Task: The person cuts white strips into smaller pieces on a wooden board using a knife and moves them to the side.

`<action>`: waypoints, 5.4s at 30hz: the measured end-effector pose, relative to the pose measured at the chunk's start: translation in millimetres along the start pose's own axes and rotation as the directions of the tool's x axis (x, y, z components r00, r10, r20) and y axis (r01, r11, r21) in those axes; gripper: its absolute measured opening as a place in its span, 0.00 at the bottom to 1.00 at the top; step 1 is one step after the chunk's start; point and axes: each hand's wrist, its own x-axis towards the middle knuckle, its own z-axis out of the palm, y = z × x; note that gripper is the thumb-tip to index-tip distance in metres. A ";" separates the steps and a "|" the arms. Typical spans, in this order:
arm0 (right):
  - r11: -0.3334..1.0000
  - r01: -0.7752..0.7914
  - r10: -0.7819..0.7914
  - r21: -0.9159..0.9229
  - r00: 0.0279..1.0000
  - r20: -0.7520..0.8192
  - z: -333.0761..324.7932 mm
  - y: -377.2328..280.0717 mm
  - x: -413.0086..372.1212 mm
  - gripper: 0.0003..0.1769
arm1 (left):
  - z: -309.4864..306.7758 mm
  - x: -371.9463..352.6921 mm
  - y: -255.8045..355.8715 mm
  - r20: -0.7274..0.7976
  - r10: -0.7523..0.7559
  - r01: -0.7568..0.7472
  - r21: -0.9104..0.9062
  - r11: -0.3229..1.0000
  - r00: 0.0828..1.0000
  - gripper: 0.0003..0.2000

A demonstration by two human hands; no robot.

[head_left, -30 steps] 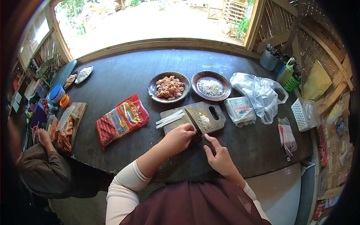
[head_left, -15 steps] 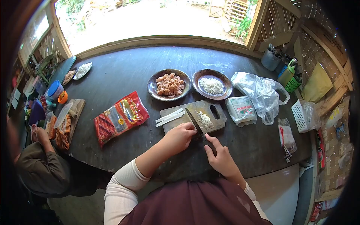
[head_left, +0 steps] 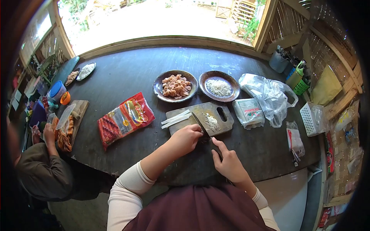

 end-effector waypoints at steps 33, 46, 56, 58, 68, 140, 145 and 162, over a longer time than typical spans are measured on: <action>0.970 -0.193 0.184 0.146 0.981 0.068 -12.0 -6.1 0.2 0.22 | 4.3 -2.0 -0.3 -0.022 0.014 -0.013 0.032 0.999 1.000 0.11; 0.989 -0.086 0.085 0.120 0.996 0.012 -0.7 -3.5 -3.2 0.21 | 1.4 -1.1 1.9 0.012 0.002 -0.003 0.069 0.998 1.000 0.11; 0.978 -0.158 0.151 0.137 0.986 0.065 -8.4 -10.9 3.7 0.22 | 2.6 -2.2 2.5 0.015 -0.011 0.009 0.077 0.997 1.000 0.11; 0.982 -0.170 0.164 0.077 0.983 0.082 -8.4 -13.4 4.8 0.22 | 2.9 -2.4 2.0 0.014 -0.014 0.013 0.074 0.997 1.000 0.11; 0.990 -0.140 0.142 -0.029 0.986 0.089 -7.1 -11.1 1.5 0.23 | 1.6 -1.4 1.0 -0.008 0.026 -0.025 0.069 0.997 1.000 0.11; 0.974 -0.156 0.159 0.166 0.987 -0.005 1.0 -0.4 15.5 0.21 | -4.3 -1.8 -2.3 0.050 0.029 -0.031 0.035 0.999 0.998 0.11; 0.953 -0.259 0.266 0.158 0.964 -0.025 -3.8 -8.2 12.6 0.21 | -1.0 -2.4 -3.4 0.061 0.013 -0.017 0.072 0.997 0.998 0.13; 0.980 -0.129 0.137 0.154 0.990 -0.044 6.5 -11.6 -5.6 0.22 | -2.7 -1.4 2.9 0.082 0.001 -0.010 0.114 0.993 0.997 0.13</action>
